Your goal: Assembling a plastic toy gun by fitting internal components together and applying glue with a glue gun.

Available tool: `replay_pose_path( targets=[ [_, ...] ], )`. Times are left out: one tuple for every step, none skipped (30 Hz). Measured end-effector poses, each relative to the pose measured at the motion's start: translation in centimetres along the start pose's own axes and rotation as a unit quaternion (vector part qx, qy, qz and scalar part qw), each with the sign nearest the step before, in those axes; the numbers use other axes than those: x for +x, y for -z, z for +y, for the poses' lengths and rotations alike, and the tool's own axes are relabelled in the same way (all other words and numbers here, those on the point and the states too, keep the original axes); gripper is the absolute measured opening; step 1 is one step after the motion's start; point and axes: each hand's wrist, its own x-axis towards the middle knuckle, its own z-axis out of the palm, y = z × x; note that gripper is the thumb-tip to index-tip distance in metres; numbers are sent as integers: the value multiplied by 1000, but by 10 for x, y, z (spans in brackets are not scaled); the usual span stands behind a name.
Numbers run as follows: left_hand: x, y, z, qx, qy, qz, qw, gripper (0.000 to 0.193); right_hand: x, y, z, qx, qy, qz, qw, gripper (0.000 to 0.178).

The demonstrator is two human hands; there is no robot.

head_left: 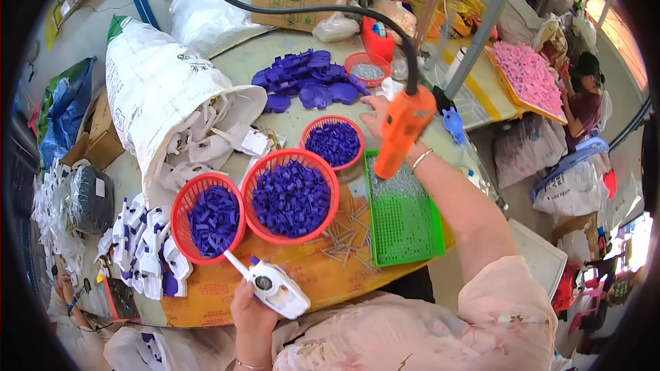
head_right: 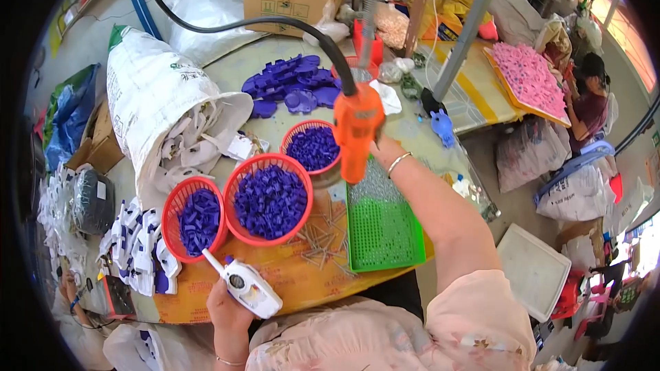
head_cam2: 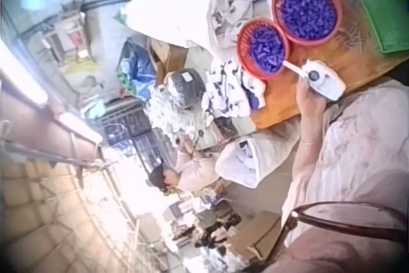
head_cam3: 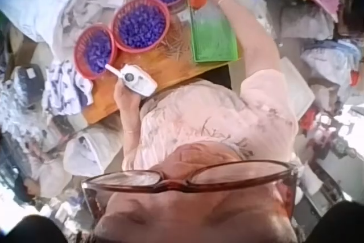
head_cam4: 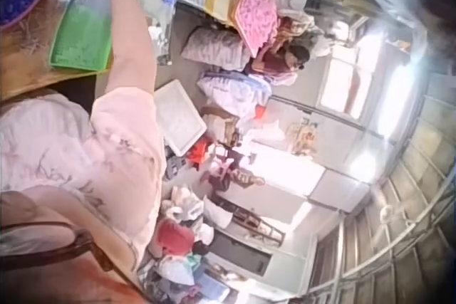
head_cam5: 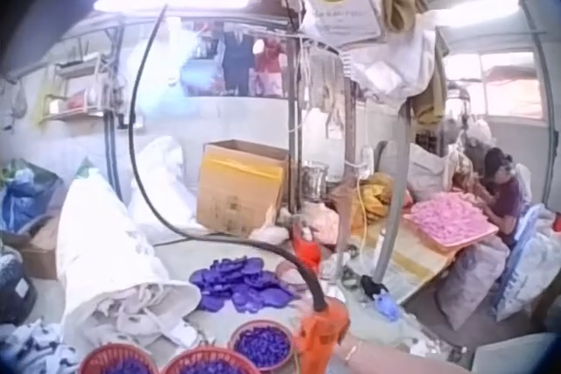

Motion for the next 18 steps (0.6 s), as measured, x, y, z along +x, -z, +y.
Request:
replay_pose_path(
  targets=[
    [10,-7,-3,10,11,-20,1000,47,21,11,63,27,81,71,994,41],
    [5,-4,1,14,-4,-17,1000,51,31,1,49,-249,246,111,930,46],
    [-1,-6,7,22,-17,-8,1000,53,37,-13,35,-245,196,113,943,50],
    [-2,-11,11,28,-22,-3,999,55,47,-19,29,-269,201,112,935,51],
    [-2,-12,14,35,-23,21,999,59,55,-23,22,-292,205,111,928,53],
    [1,-14,18,53,-22,18,998,59,63,-24,15,-303,182,88,931,54],
    [2,-15,23,72,-21,18,997,59,71,-26,10,-332,198,86,918,55],
    [3,-21,24,56,-46,42,996,58,81,-25,3,-359,203,82,908,53],
    [0,-23,29,66,-17,44,997,61,88,-27,-1,-397,246,107,878,50],
    [-2,-25,35,75,11,46,996,65,98,-27,-6,-412,207,52,886,61],
    [0,-25,36,72,15,45,996,63,103,-30,-7,-414,221,49,882,60],
    [1,-26,38,71,14,49,996,63,107,-34,-9,-415,235,46,878,59],
    [3,-28,39,79,14,53,995,63,111,-33,-12,-418,212,4,884,67],
    [5,-29,39,88,14,57,994,62,114,-31,-16,-426,168,-61,887,69],
    [6,-29,38,88,14,59,994,62,115,-30,-19,-431,123,-126,885,72],
    [5,-28,37,80,19,53,995,63,114,-33,-18,-471,131,-148,860,71],
    [5,-27,37,72,24,48,996,63,113,-37,-18,-468,132,-150,861,71],
    [6,-28,35,72,29,46,996,63,107,-31,-22,-474,107,-167,858,71]
  ],
)
